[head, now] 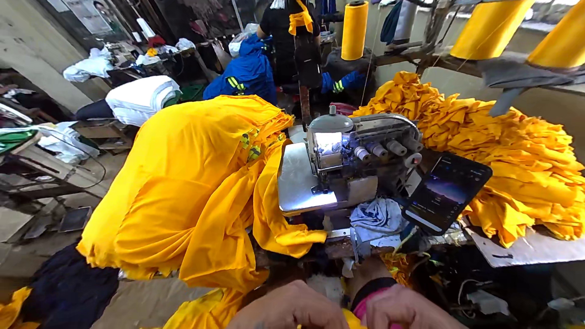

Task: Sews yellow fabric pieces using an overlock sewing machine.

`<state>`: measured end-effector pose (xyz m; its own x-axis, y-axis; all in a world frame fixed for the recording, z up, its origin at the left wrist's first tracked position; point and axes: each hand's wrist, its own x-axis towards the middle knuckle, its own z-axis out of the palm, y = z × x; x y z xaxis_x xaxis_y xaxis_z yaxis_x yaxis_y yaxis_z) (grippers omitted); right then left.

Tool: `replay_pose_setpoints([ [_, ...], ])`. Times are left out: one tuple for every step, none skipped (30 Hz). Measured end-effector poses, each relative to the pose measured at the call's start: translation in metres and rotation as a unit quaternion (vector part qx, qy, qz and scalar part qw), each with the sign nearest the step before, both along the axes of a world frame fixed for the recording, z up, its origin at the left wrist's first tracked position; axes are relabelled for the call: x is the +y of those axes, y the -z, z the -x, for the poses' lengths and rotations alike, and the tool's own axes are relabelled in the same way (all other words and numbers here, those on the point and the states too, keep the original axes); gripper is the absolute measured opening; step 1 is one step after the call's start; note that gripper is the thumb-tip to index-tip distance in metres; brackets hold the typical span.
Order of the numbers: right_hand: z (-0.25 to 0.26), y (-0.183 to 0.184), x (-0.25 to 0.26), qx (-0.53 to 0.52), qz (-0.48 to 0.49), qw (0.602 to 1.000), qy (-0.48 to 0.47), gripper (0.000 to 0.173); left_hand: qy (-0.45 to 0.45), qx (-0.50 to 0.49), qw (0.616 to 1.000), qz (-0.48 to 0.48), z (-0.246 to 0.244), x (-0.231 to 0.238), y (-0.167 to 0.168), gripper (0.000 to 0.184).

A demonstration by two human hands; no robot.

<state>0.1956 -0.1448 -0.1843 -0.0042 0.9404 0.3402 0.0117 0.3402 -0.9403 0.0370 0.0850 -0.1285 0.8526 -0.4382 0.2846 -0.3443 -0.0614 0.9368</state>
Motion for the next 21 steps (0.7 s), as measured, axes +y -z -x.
replay_pose_setpoints([
  [-0.003, -0.002, -0.001, -0.018, -0.026, 0.999, 0.034, 0.028, -0.038, 0.0, 0.998, -0.042, 0.003, 0.002, 0.001, 0.036],
  [-0.004, -0.004, -0.002, -0.033, -0.046, 0.996, 0.07, 0.026, -0.07, -0.001, 0.994, -0.089, 0.006, 0.003, 0.001, 0.031],
  [-0.005, -0.007, -0.002, -0.045, -0.065, 0.992, 0.101, 0.024, -0.094, -0.005, 0.987, -0.131, 0.008, 0.003, 0.001, 0.029],
  [-0.005, -0.009, -0.001, -0.061, -0.083, 0.987, 0.121, 0.023, -0.111, -0.017, 0.981, -0.156, 0.009, 0.004, -0.001, 0.026],
  [-0.006, -0.01, 0.0, -0.076, -0.096, 0.984, 0.133, 0.022, -0.125, -0.035, 0.978, -0.164, 0.009, 0.004, -0.002, 0.024],
  [-0.007, -0.01, 0.002, -0.091, -0.106, 0.98, 0.14, 0.021, -0.133, -0.053, 0.977, -0.161, 0.01, 0.003, -0.003, 0.021],
  [-0.009, -0.009, 0.003, -0.108, -0.118, 0.977, 0.141, 0.022, -0.138, -0.068, 0.976, -0.155, 0.01, 0.004, -0.005, 0.019],
  [-0.011, -0.009, 0.005, -0.123, -0.13, 0.974, 0.138, 0.023, -0.138, -0.078, 0.976, -0.153, 0.011, 0.004, -0.007, 0.019],
  [-0.014, -0.01, 0.006, -0.135, -0.142, 0.972, 0.128, 0.024, -0.131, -0.08, 0.976, -0.154, 0.012, 0.006, -0.009, 0.019],
  [-0.017, -0.012, 0.006, -0.136, -0.151, 0.973, 0.112, 0.026, -0.121, -0.076, 0.977, -0.161, 0.012, 0.008, -0.01, 0.02],
  [-0.019, -0.016, 0.007, -0.127, -0.157, 0.975, 0.092, 0.028, -0.112, -0.069, 0.976, -0.173, 0.012, 0.01, -0.009, 0.021],
  [-0.019, -0.018, 0.007, -0.112, -0.161, 0.978, 0.066, 0.031, -0.108, -0.063, 0.975, -0.184, 0.012, 0.011, -0.008, 0.021],
  [-0.019, -0.018, 0.009, -0.103, -0.157, 0.981, 0.04, 0.033, -0.107, -0.062, 0.975, -0.185, 0.011, 0.011, -0.007, 0.021],
  [-0.019, -0.015, 0.012, -0.11, -0.145, 0.983, 0.023, 0.036, -0.104, -0.066, 0.977, -0.174, 0.01, 0.01, -0.009, 0.022],
  [-0.017, -0.01, 0.015, -0.128, -0.128, 0.983, 0.023, 0.039, -0.092, -0.071, 0.982, -0.151, 0.009, 0.008, -0.012, 0.023],
  [-0.015, -0.006, 0.018, -0.152, -0.11, 0.982, 0.039, 0.043, -0.072, -0.075, 0.987, -0.118, 0.008, 0.006, -0.016, 0.026],
  [-0.013, -0.004, 0.019, -0.166, -0.097, 0.98, 0.051, 0.045, -0.051, -0.075, 0.992, -0.092, 0.008, 0.006, -0.02, 0.029],
  [-0.014, -0.005, 0.019, -0.164, -0.094, 0.981, 0.048, 0.046, -0.035, -0.072, 0.993, -0.081, 0.006, 0.006, -0.019, 0.031],
  [-0.015, -0.01, 0.016, -0.147, -0.095, 0.984, 0.027, 0.047, -0.027, -0.066, 0.994, -0.088, 0.005, 0.008, -0.015, 0.031],
  [-0.017, -0.016, 0.014, -0.124, -0.1, 0.987, -0.003, 0.045, -0.027, -0.059, 0.992, -0.106, 0.004, 0.01, -0.008, 0.029],
  [-0.019, -0.019, 0.013, -0.104, -0.111, 0.988, -0.025, 0.043, -0.029, -0.055, 0.99, -0.127, 0.002, 0.012, -0.002, 0.027],
])
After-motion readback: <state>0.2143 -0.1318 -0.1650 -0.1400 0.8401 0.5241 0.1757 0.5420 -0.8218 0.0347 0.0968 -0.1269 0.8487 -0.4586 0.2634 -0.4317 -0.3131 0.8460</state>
